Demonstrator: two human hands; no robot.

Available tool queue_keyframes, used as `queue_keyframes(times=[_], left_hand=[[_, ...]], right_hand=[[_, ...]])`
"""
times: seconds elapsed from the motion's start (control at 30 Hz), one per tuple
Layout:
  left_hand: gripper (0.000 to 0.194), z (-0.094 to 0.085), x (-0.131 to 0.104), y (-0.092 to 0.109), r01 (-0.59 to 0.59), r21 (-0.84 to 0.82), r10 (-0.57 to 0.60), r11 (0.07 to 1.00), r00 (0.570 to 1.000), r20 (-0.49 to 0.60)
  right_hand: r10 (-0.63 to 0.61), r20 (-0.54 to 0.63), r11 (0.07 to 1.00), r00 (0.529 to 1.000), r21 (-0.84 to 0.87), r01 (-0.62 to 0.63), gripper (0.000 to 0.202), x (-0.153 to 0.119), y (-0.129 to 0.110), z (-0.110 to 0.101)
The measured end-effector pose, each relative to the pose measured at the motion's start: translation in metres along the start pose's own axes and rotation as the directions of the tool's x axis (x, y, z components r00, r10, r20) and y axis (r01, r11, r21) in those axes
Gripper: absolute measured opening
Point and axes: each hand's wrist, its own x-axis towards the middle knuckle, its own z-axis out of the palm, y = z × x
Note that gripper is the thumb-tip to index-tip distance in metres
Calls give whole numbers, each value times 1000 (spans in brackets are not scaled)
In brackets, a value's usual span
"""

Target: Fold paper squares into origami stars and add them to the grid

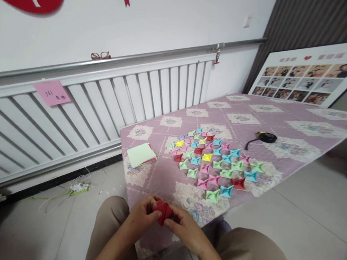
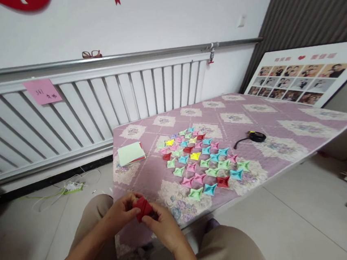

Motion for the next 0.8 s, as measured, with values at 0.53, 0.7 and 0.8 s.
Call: queue_keyframes(times=[0.53, 0.7, 0.8], left_hand=[[38, 19, -1, -25, 182, -112, -175, 977, 982, 67], [30, 19, 0, -25, 176, -72, -174, 982, 984, 35], [24, 16, -1, -20, 131, -20, -129, 991, 990, 63]], right_hand=[[-126, -321, 965, 939, -258, 42, 12, 8, 13, 7], [-110, -369, 965, 923, -261, 11, 9, 9, 17, 10], [-102, -346, 976, 933, -218, 26, 14, 7, 16, 9]])
